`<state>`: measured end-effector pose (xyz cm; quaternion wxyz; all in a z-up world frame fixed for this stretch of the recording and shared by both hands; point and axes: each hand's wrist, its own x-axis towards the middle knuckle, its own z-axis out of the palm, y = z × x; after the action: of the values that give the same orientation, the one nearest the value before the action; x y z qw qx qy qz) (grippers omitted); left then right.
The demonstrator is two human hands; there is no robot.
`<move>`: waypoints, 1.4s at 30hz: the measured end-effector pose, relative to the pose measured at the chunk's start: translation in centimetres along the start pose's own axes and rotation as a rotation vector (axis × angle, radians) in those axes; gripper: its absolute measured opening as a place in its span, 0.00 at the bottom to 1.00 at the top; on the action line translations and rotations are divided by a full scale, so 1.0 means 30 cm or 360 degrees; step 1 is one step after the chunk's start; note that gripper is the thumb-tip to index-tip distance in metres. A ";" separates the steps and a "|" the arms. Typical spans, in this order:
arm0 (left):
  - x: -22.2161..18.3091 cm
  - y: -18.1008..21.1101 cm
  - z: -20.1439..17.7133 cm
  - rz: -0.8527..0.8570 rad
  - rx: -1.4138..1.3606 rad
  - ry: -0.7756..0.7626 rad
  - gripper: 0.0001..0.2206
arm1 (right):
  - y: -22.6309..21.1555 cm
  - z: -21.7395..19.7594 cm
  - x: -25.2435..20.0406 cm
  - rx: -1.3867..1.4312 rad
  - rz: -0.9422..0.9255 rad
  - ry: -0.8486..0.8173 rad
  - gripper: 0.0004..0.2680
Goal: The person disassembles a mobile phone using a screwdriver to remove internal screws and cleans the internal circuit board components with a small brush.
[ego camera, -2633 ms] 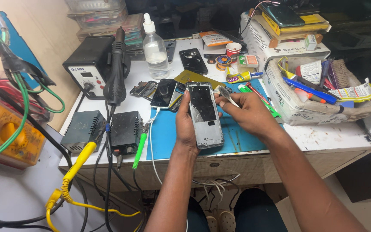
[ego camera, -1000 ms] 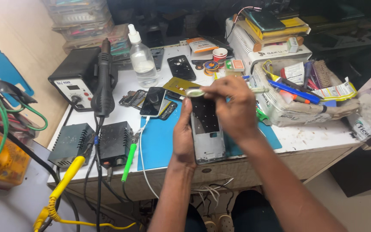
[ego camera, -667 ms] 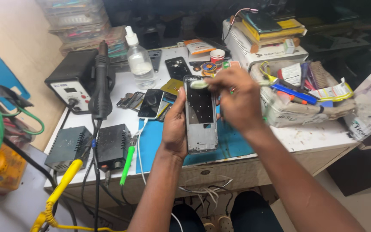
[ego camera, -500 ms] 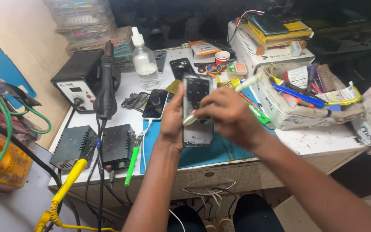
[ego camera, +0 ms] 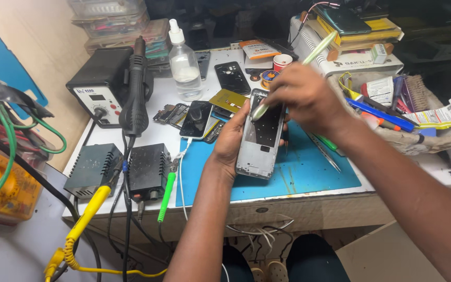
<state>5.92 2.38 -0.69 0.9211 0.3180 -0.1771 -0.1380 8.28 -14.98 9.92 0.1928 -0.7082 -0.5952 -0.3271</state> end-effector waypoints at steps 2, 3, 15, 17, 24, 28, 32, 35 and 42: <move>-0.001 0.016 0.008 -0.0105 -0.0081 0.0123 0.29 | -0.034 0.056 -0.034 0.0139 -0.0217 -0.0073 0.10; -0.002 0.022 0.006 -0.0156 -0.0123 0.0185 0.30 | -0.053 0.087 -0.065 0.0250 -0.0343 -0.0163 0.11; 0.015 0.005 -0.045 -0.0028 0.0055 -0.0064 0.26 | 0.130 -0.014 -0.127 -0.0055 0.0032 -0.0032 0.12; 0.011 0.010 -0.040 -0.0021 -0.0120 -0.0068 0.25 | 0.077 0.030 -0.118 0.0088 -0.0137 -0.0083 0.13; 0.001 0.004 -0.035 -0.0097 0.0085 -0.0132 0.29 | 0.029 -0.044 -0.057 -0.0199 -0.0053 -0.0016 0.10; 0.005 0.007 -0.023 -0.0045 0.0003 -0.0110 0.27 | 0.013 -0.024 -0.069 -0.0078 -0.0242 -0.0041 0.10; -0.007 0.003 -0.027 -0.0078 0.0047 -0.0059 0.27 | 0.070 0.010 -0.097 -0.0201 -0.0031 0.0063 0.12; -0.005 0.015 -0.026 -0.0066 0.0141 -0.0027 0.27 | 0.045 0.038 -0.124 -0.0245 0.0075 0.0144 0.10; 0.001 0.016 -0.023 0.0008 -0.0017 0.0029 0.25 | -0.051 -0.038 -0.070 0.0027 -0.0220 -0.0220 0.13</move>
<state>6.29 3.12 -0.87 0.9247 0.3139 -0.1689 -0.1338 6.36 -16.90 9.10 0.1341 -0.6847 -0.6572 -0.2850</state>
